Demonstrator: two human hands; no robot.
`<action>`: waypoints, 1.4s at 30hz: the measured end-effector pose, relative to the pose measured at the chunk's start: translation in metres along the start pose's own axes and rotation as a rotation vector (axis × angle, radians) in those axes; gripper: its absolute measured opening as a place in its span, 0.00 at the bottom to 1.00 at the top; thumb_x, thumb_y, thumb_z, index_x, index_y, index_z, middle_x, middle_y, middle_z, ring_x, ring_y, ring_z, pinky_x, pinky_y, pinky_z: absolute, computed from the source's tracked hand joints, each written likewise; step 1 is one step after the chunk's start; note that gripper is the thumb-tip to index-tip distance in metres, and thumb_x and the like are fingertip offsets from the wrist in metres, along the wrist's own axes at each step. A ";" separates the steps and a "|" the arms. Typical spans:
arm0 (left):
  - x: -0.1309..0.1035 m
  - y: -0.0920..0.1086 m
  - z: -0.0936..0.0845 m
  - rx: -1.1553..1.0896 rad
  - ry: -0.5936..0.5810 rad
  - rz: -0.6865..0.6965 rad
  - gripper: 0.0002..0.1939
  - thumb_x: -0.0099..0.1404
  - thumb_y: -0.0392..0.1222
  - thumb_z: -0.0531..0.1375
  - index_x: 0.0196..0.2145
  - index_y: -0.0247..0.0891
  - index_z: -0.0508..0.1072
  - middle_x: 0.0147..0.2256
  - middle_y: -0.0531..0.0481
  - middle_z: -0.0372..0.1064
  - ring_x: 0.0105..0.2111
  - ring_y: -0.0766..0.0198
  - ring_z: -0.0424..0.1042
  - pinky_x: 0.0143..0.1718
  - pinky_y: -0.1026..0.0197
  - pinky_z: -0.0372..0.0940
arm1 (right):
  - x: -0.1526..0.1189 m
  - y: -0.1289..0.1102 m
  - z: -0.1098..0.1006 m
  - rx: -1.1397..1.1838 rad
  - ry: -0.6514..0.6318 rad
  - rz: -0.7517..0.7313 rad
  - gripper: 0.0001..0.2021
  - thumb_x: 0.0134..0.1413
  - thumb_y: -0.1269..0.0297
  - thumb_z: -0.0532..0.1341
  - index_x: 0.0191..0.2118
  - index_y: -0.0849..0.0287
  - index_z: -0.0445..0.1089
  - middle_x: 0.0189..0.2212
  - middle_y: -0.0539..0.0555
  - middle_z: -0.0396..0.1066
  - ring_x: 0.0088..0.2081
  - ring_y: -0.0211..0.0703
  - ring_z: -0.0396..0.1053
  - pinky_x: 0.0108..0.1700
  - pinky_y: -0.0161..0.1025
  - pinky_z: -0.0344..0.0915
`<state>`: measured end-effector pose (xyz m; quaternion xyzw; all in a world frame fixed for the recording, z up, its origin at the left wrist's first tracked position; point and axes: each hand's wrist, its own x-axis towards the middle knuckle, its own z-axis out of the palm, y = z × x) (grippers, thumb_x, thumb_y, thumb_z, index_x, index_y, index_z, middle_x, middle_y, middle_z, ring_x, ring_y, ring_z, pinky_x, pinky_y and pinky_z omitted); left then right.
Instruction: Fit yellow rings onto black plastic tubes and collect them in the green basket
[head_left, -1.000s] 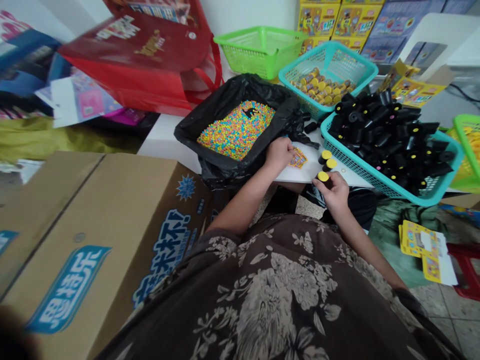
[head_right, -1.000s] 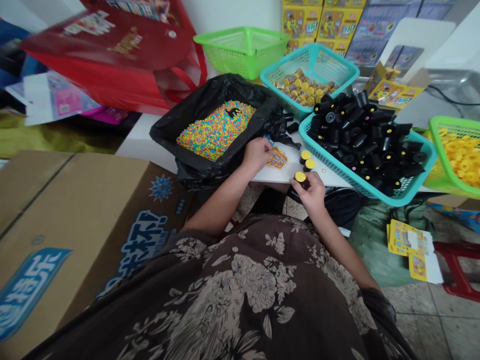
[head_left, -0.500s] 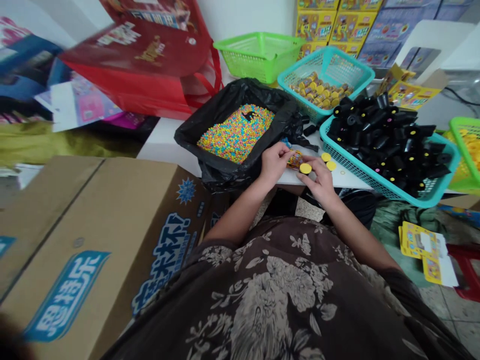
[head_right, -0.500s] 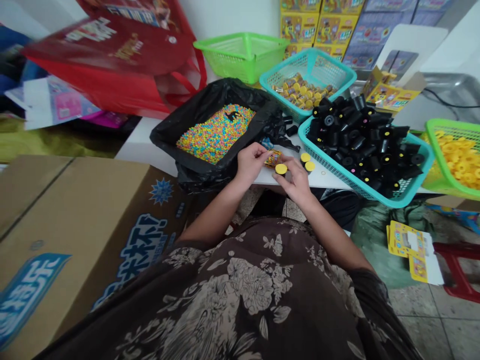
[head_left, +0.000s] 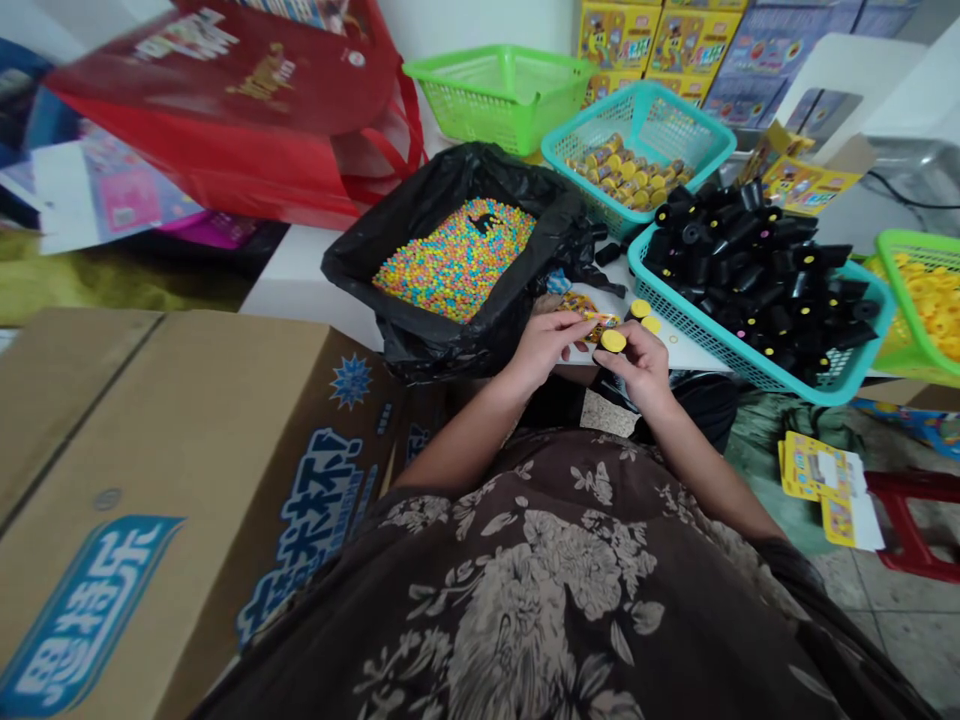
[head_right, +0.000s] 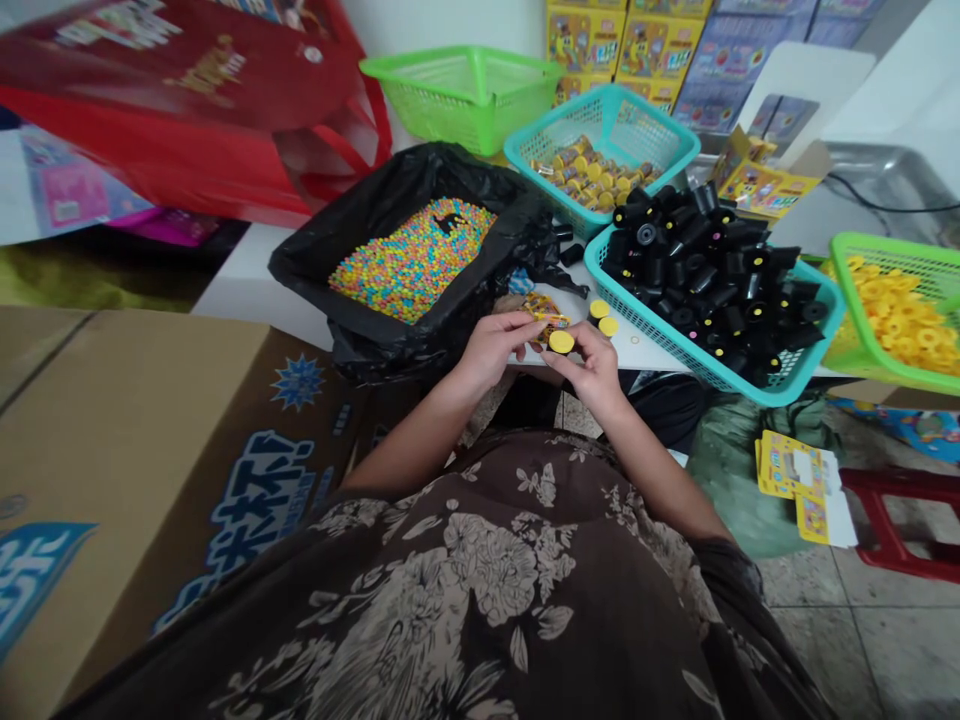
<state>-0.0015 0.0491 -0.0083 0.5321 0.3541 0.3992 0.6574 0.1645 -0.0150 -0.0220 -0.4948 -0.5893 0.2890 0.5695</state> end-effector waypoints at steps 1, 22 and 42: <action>-0.001 0.001 0.000 0.024 0.001 0.009 0.21 0.54 0.59 0.73 0.28 0.36 0.80 0.25 0.52 0.71 0.22 0.70 0.65 0.20 0.66 0.50 | -0.001 0.000 -0.001 -0.015 -0.011 0.000 0.20 0.49 0.43 0.75 0.32 0.54 0.73 0.28 0.47 0.70 0.32 0.42 0.66 0.37 0.41 0.63; -0.026 0.008 0.000 0.356 -0.119 0.413 0.18 0.56 0.56 0.75 0.28 0.38 0.80 0.27 0.51 0.77 0.27 0.66 0.71 0.30 0.62 0.64 | -0.001 -0.038 -0.023 0.236 0.007 0.056 0.19 0.46 0.46 0.76 0.41 0.48 0.79 0.34 0.47 0.75 0.37 0.43 0.72 0.41 0.42 0.70; -0.026 -0.005 0.012 -0.043 -0.220 -0.028 0.26 0.44 0.57 0.79 0.31 0.35 0.80 0.25 0.53 0.74 0.23 0.69 0.67 0.27 0.64 0.62 | -0.002 -0.034 -0.020 0.101 0.018 0.104 0.21 0.43 0.47 0.78 0.37 0.52 0.75 0.31 0.46 0.74 0.33 0.41 0.71 0.37 0.41 0.69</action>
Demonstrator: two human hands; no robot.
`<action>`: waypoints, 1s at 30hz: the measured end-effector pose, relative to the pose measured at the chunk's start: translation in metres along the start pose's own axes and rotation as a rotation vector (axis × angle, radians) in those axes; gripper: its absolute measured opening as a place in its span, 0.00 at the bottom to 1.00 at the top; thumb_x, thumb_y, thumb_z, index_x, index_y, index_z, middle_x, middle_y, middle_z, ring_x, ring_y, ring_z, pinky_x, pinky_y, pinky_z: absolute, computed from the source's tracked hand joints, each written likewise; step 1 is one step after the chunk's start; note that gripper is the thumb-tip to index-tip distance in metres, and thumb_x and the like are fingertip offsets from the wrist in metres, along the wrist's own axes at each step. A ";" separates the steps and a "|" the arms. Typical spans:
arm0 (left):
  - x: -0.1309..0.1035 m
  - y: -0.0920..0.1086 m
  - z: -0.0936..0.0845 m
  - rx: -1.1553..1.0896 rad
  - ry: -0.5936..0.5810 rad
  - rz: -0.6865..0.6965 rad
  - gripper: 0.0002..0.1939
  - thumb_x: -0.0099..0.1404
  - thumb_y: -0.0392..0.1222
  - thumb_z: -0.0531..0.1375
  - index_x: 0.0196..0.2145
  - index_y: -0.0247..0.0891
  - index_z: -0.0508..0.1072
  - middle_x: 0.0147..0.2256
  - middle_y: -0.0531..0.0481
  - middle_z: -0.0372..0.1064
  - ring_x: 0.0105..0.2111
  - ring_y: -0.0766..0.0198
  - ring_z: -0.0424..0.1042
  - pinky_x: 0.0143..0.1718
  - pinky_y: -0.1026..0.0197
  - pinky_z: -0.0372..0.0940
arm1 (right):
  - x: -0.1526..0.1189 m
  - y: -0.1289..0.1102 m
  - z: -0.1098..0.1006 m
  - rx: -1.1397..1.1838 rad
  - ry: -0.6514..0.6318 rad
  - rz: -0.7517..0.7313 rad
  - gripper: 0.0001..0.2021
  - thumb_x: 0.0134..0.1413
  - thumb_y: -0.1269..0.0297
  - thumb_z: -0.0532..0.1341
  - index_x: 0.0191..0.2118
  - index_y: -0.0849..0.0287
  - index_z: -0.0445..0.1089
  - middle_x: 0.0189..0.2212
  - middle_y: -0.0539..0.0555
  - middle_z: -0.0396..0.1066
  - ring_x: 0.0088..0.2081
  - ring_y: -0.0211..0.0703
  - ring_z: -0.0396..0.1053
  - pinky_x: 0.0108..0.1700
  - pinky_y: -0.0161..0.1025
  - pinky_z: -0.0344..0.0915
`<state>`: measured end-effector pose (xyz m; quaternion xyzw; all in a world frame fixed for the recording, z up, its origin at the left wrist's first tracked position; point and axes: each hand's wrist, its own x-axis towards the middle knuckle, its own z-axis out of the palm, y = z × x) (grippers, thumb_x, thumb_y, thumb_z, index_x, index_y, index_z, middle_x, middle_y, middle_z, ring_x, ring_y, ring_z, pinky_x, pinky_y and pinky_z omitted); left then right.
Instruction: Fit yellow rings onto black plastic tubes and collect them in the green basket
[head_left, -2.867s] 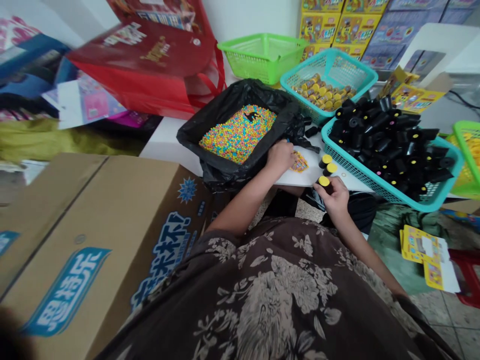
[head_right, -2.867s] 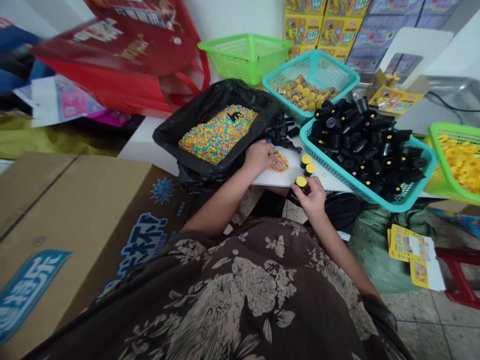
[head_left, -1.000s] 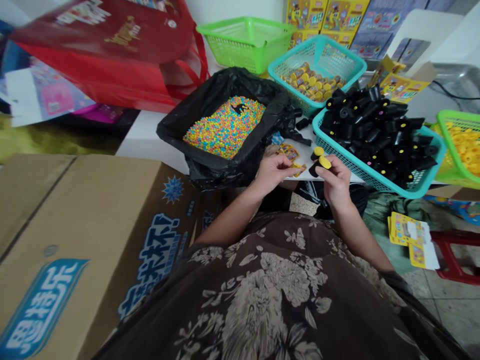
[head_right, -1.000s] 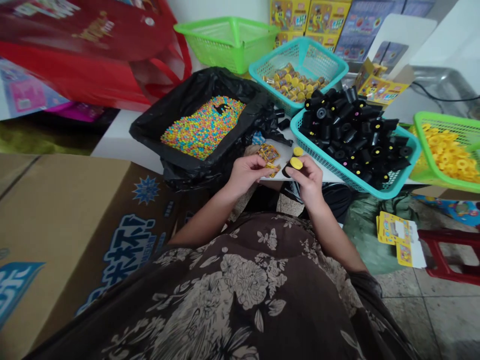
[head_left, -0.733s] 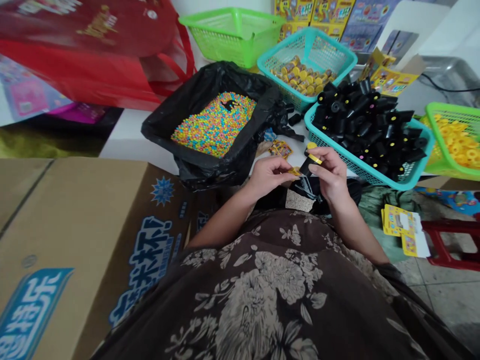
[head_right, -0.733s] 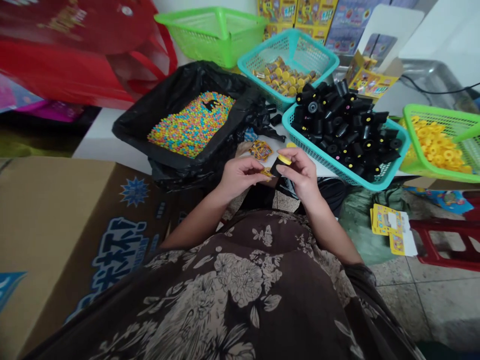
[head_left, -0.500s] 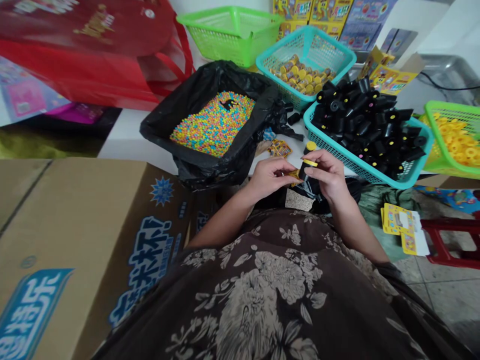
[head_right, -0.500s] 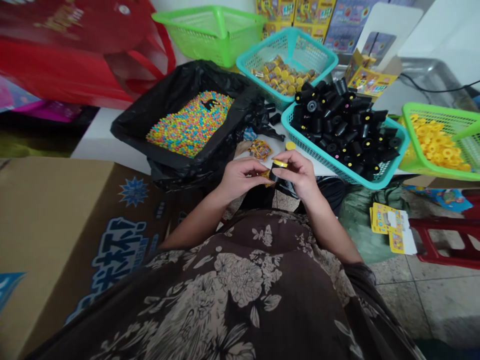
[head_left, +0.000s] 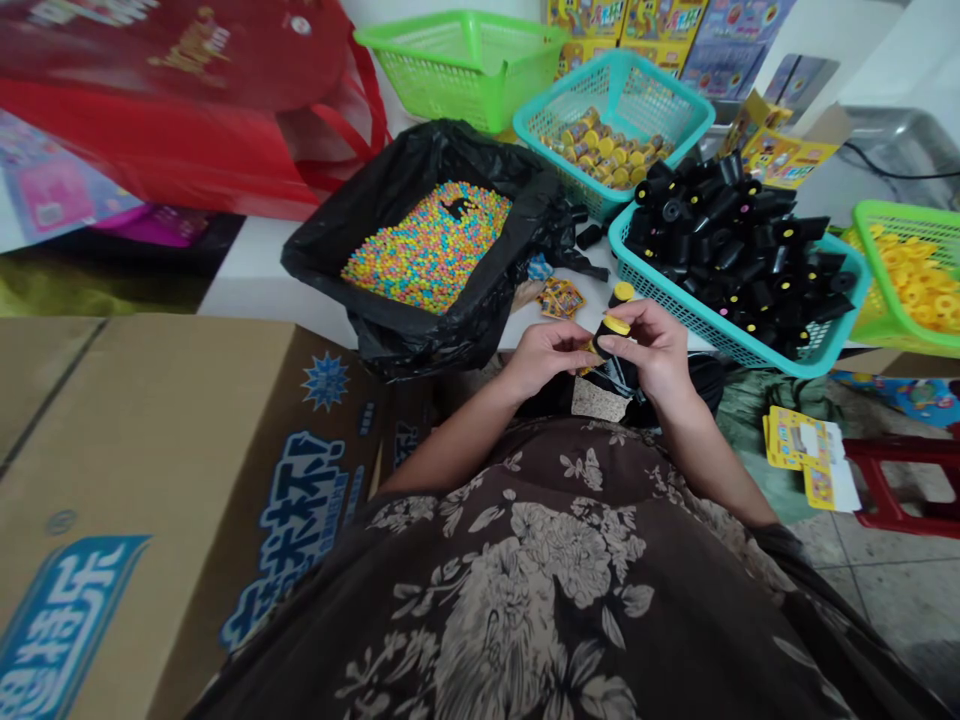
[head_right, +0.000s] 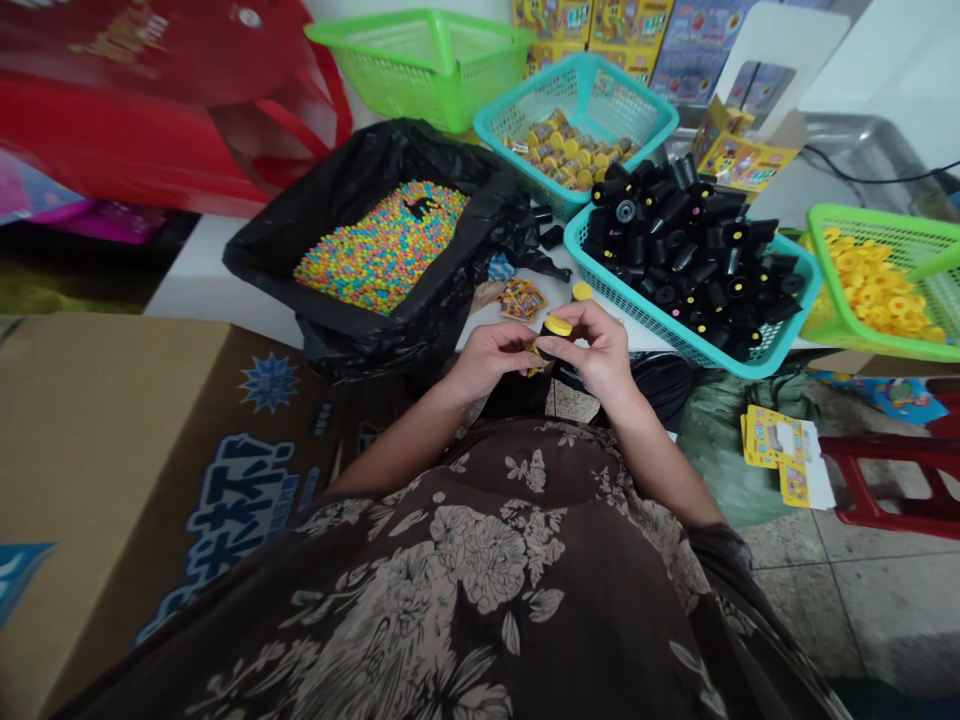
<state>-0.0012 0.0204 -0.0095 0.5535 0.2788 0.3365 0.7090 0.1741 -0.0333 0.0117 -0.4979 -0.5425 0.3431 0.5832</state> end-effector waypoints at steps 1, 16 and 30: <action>0.000 -0.001 0.001 -0.027 -0.005 -0.009 0.26 0.45 0.58 0.79 0.31 0.35 0.80 0.25 0.53 0.74 0.23 0.69 0.67 0.26 0.64 0.61 | 0.000 0.000 0.000 -0.021 0.002 -0.008 0.21 0.43 0.47 0.78 0.37 0.52 0.75 0.31 0.46 0.74 0.33 0.41 0.71 0.37 0.41 0.69; -0.002 -0.006 0.017 -0.530 -0.018 -0.233 0.16 0.53 0.43 0.77 0.34 0.37 0.75 0.31 0.51 0.77 0.32 0.64 0.77 0.37 0.59 0.72 | -0.010 0.009 0.002 0.028 0.024 0.068 0.21 0.54 0.39 0.71 0.36 0.53 0.78 0.29 0.48 0.75 0.30 0.39 0.70 0.35 0.40 0.71; -0.002 -0.008 0.024 -0.581 -0.068 -0.271 0.20 0.49 0.46 0.78 0.30 0.37 0.74 0.28 0.49 0.77 0.27 0.64 0.74 0.29 0.62 0.69 | -0.008 0.012 -0.012 -0.015 0.018 -0.059 0.10 0.56 0.52 0.70 0.40 0.47 0.84 0.34 0.50 0.77 0.37 0.44 0.73 0.41 0.44 0.71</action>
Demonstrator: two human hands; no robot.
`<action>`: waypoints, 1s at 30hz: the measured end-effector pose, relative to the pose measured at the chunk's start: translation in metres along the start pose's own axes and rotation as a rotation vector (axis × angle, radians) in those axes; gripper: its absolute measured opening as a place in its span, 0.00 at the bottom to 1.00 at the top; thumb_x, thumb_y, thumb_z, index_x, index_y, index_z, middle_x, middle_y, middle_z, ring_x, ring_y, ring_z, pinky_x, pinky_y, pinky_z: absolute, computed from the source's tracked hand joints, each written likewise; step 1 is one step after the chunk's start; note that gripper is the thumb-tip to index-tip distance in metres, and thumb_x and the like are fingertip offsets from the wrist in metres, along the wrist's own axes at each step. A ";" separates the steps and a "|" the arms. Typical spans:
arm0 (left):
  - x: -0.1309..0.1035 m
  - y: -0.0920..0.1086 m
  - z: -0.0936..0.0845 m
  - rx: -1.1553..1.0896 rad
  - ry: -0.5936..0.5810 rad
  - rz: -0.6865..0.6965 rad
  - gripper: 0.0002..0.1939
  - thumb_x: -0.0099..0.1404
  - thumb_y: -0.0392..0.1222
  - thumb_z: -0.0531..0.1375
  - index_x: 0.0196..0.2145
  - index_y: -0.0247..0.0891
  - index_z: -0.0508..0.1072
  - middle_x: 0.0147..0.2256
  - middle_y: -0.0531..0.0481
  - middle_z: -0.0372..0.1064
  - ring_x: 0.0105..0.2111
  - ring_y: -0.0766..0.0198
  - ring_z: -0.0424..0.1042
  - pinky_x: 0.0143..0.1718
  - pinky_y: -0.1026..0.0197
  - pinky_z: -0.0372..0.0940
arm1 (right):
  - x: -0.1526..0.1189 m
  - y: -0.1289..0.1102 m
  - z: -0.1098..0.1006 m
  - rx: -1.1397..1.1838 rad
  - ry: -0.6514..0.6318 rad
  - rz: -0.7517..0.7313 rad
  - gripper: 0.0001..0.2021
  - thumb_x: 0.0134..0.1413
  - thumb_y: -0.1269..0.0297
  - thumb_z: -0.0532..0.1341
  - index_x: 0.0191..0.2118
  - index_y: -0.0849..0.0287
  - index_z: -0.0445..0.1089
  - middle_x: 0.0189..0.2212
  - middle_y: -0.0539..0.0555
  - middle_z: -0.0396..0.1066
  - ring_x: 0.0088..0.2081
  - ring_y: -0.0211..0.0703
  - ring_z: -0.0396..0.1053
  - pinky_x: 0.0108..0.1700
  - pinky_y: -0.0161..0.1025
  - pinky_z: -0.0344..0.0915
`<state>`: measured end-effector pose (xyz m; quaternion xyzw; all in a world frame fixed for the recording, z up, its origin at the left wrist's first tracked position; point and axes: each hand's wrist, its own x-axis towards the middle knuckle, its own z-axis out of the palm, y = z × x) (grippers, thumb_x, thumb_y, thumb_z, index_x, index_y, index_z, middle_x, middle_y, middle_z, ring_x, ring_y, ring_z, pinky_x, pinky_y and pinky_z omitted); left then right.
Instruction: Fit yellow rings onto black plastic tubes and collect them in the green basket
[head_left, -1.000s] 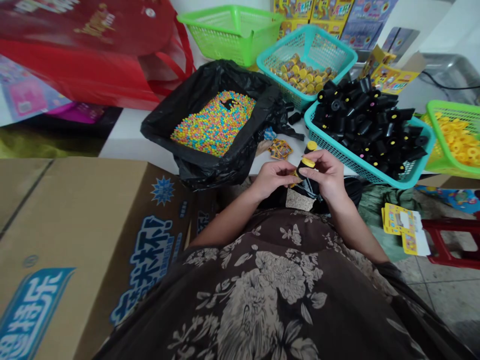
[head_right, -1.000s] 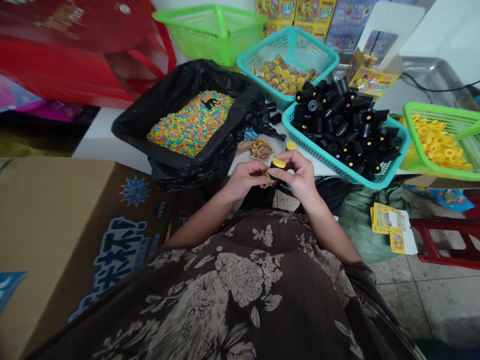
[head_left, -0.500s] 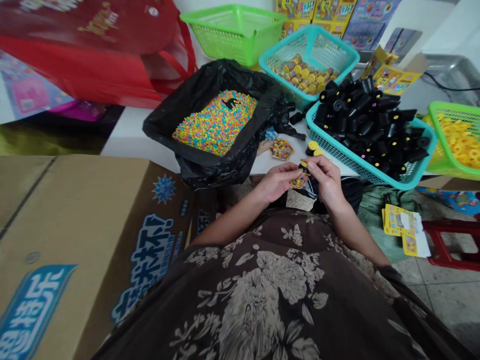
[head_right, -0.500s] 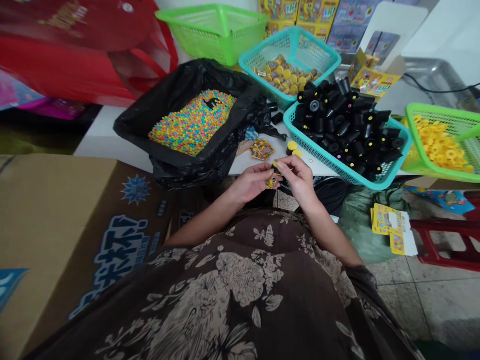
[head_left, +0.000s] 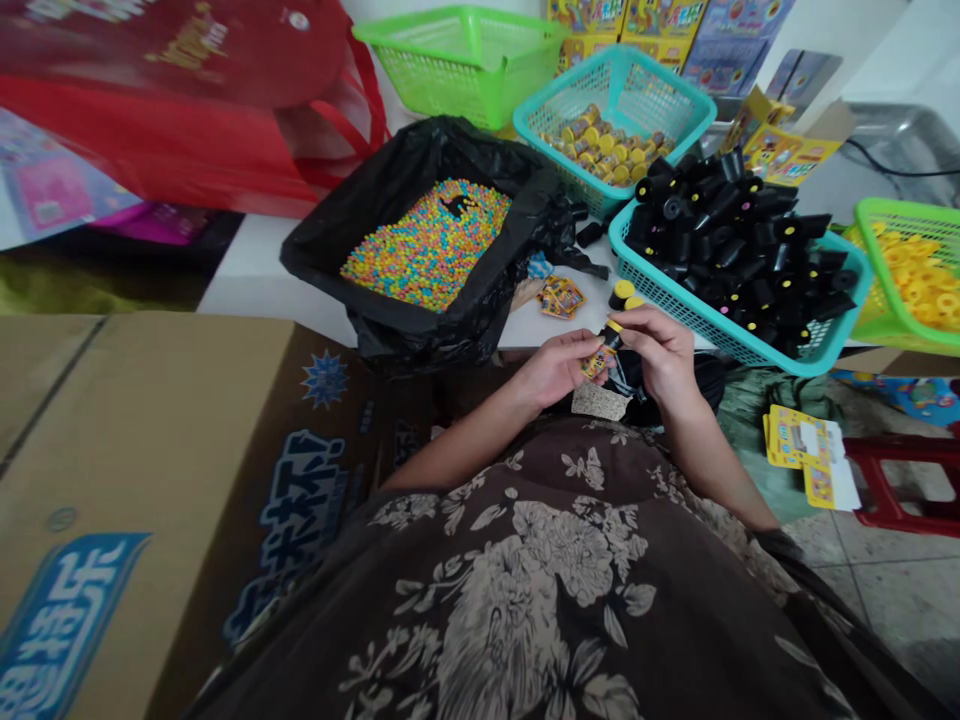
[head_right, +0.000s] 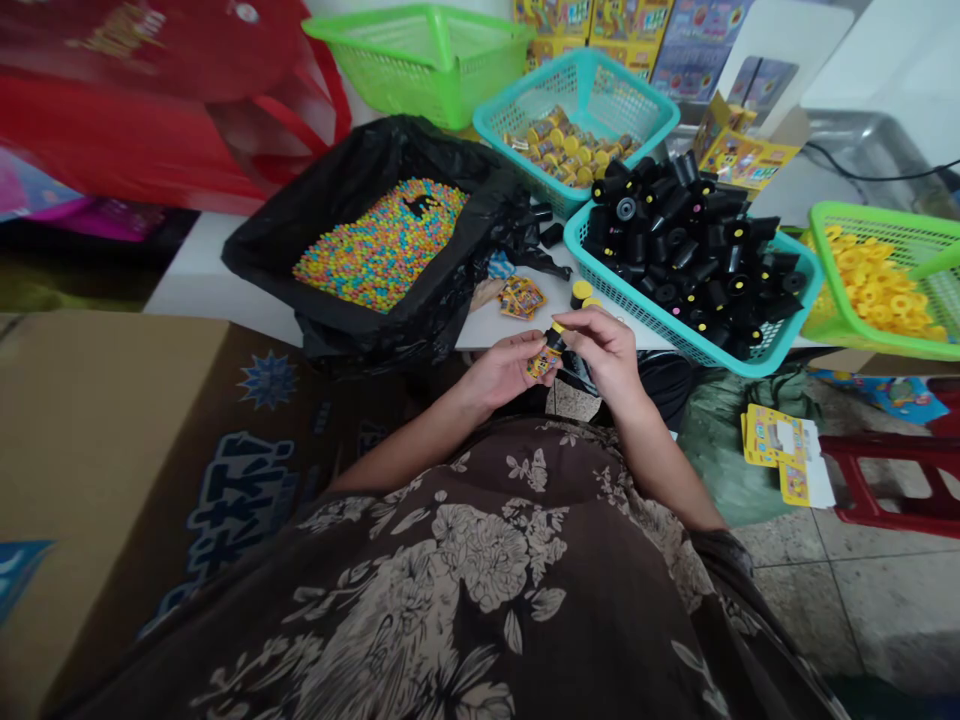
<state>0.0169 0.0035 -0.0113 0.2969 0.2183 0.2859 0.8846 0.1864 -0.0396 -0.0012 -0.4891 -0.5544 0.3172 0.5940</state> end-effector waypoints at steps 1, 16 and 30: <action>0.000 0.001 0.001 -0.011 0.004 -0.009 0.19 0.50 0.46 0.78 0.31 0.37 0.75 0.29 0.49 0.77 0.28 0.64 0.75 0.31 0.61 0.70 | -0.001 -0.001 0.000 -0.018 -0.022 -0.012 0.11 0.58 0.51 0.70 0.42 0.47 0.84 0.36 0.51 0.78 0.39 0.46 0.74 0.42 0.45 0.72; -0.001 0.001 -0.001 -0.001 0.009 -0.027 0.13 0.60 0.48 0.73 0.34 0.38 0.77 0.30 0.51 0.75 0.30 0.65 0.74 0.37 0.60 0.73 | -0.004 -0.002 0.004 -0.145 -0.097 -0.115 0.17 0.52 0.43 0.74 0.40 0.48 0.83 0.35 0.52 0.80 0.39 0.49 0.75 0.46 0.50 0.72; 0.002 0.010 0.001 0.002 0.118 0.001 0.10 0.63 0.43 0.72 0.35 0.38 0.76 0.33 0.52 0.77 0.30 0.68 0.74 0.32 0.63 0.69 | -0.010 -0.004 0.004 -0.415 -0.019 -0.309 0.13 0.59 0.53 0.71 0.46 0.51 0.79 0.33 0.51 0.74 0.35 0.46 0.70 0.39 0.46 0.71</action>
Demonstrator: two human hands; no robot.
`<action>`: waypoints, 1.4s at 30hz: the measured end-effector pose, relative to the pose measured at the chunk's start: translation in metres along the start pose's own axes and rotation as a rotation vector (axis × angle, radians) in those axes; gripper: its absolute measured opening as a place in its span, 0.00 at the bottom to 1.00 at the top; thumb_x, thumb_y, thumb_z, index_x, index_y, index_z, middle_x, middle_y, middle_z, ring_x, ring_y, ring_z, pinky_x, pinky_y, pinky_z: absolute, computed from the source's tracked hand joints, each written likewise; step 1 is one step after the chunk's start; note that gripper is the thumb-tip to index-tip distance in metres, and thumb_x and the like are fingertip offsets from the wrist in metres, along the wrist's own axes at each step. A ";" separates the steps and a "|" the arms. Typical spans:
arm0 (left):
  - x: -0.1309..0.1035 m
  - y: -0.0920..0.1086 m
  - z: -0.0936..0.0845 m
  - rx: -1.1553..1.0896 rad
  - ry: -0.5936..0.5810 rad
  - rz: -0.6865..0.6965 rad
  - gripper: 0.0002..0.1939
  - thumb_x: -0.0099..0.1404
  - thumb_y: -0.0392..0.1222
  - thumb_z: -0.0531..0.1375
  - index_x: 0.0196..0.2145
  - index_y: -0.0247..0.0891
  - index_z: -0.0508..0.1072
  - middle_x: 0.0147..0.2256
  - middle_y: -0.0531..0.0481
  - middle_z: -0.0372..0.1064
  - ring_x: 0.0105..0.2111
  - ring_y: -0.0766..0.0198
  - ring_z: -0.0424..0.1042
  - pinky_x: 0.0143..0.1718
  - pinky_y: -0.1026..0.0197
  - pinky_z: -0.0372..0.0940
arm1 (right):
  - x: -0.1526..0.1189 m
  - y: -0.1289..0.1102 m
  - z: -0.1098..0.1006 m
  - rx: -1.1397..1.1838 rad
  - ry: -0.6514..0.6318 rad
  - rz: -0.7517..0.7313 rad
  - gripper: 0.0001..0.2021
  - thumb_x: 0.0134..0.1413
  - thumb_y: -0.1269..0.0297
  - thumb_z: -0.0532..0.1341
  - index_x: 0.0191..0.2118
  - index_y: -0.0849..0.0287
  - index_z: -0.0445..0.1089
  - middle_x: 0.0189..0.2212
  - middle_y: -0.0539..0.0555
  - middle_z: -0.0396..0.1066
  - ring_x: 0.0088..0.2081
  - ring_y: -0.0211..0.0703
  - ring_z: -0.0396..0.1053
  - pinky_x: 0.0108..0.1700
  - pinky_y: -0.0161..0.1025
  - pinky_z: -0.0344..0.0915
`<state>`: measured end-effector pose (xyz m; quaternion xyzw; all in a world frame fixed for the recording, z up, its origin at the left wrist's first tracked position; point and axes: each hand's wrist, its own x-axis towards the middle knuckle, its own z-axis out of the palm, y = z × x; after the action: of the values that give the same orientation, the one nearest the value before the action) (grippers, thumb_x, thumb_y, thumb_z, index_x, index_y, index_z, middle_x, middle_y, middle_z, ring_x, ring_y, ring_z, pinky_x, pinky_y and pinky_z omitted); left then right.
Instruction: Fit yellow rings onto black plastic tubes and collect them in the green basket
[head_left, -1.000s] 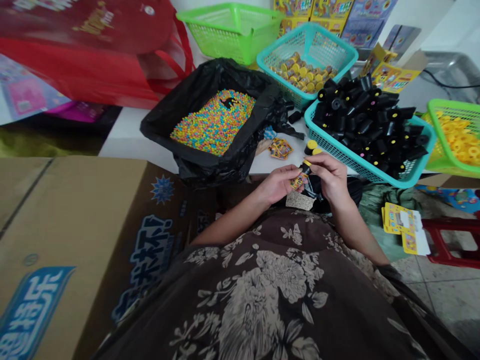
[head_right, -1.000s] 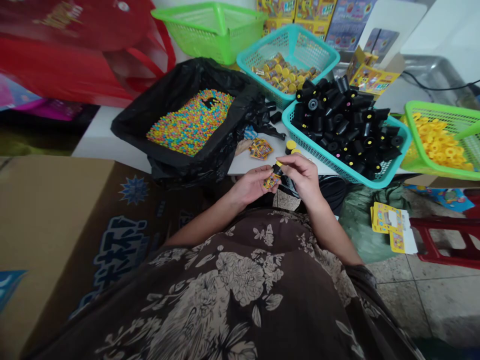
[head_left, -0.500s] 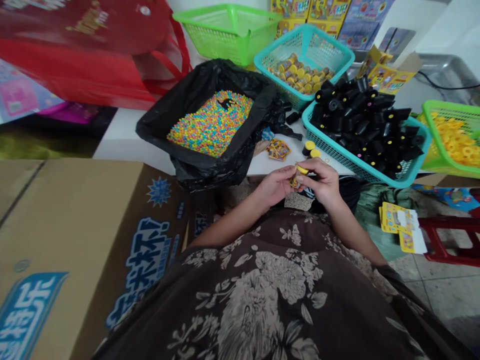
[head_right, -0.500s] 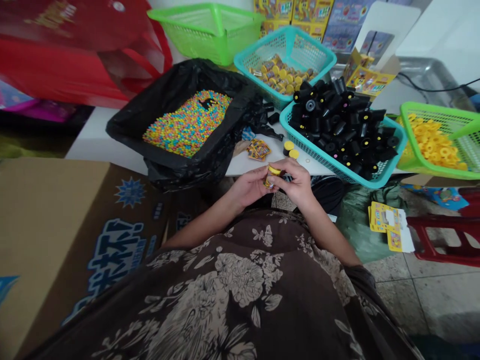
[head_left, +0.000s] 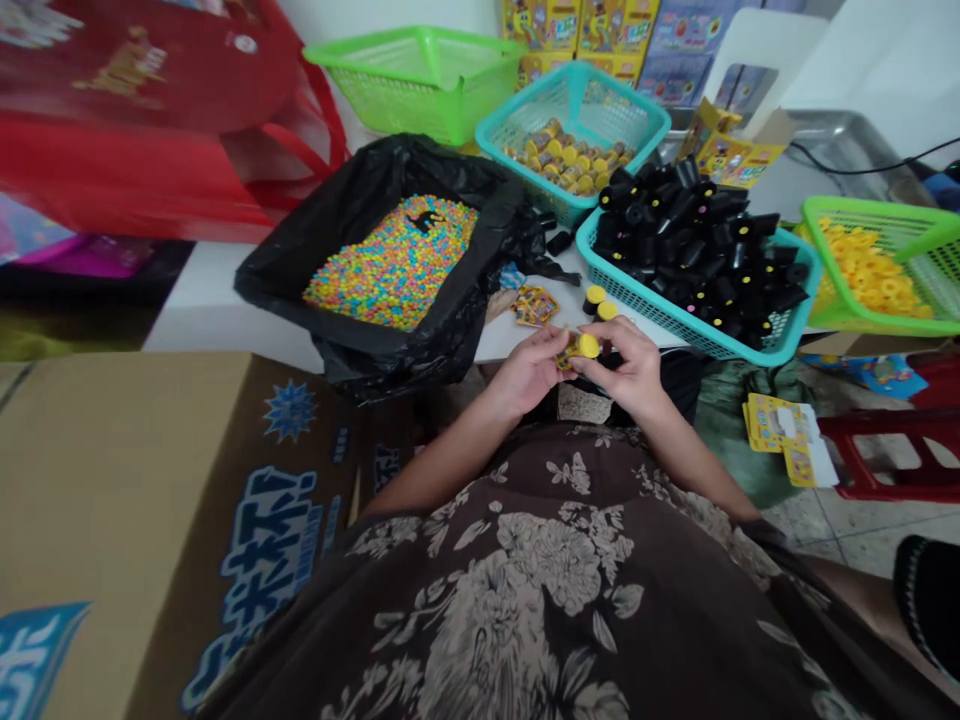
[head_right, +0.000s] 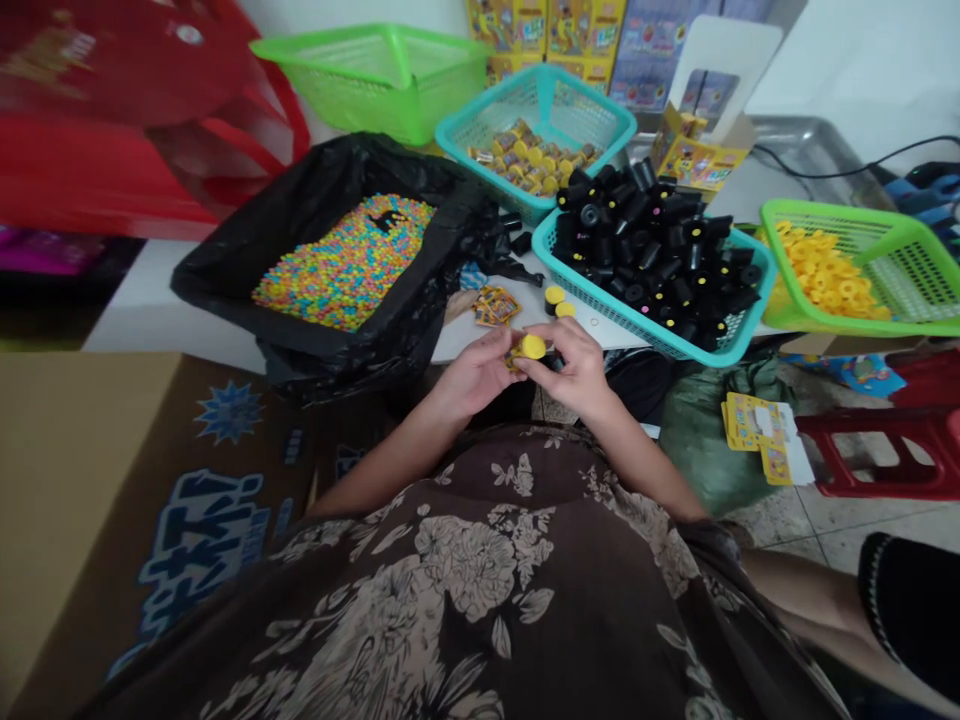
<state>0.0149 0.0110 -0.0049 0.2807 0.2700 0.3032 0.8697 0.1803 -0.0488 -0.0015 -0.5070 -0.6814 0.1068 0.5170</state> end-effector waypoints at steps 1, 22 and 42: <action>0.001 0.000 0.000 -0.025 0.009 -0.034 0.09 0.66 0.44 0.70 0.36 0.38 0.77 0.33 0.52 0.77 0.29 0.67 0.74 0.32 0.63 0.69 | -0.001 0.001 0.001 -0.030 0.025 -0.048 0.13 0.60 0.54 0.71 0.47 0.51 0.79 0.33 0.52 0.75 0.36 0.46 0.70 0.40 0.47 0.71; 0.009 -0.001 0.022 -0.226 0.101 -0.102 0.06 0.71 0.34 0.63 0.35 0.35 0.79 0.32 0.49 0.78 0.30 0.67 0.75 0.36 0.64 0.69 | -0.016 0.012 0.004 -0.229 0.166 -0.215 0.19 0.68 0.59 0.66 0.61 0.53 0.74 0.41 0.57 0.76 0.41 0.48 0.73 0.43 0.48 0.75; 0.010 -0.010 0.026 -0.195 0.236 -0.105 0.08 0.69 0.41 0.67 0.34 0.35 0.78 0.28 0.51 0.76 0.27 0.68 0.72 0.37 0.63 0.66 | -0.021 0.028 0.009 -0.364 0.126 -0.175 0.14 0.68 0.55 0.64 0.53 0.53 0.79 0.35 0.56 0.77 0.36 0.48 0.71 0.41 0.48 0.72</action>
<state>0.0421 0.0030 0.0040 0.1426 0.3539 0.3130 0.8697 0.1880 -0.0494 -0.0374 -0.5366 -0.6971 -0.0952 0.4659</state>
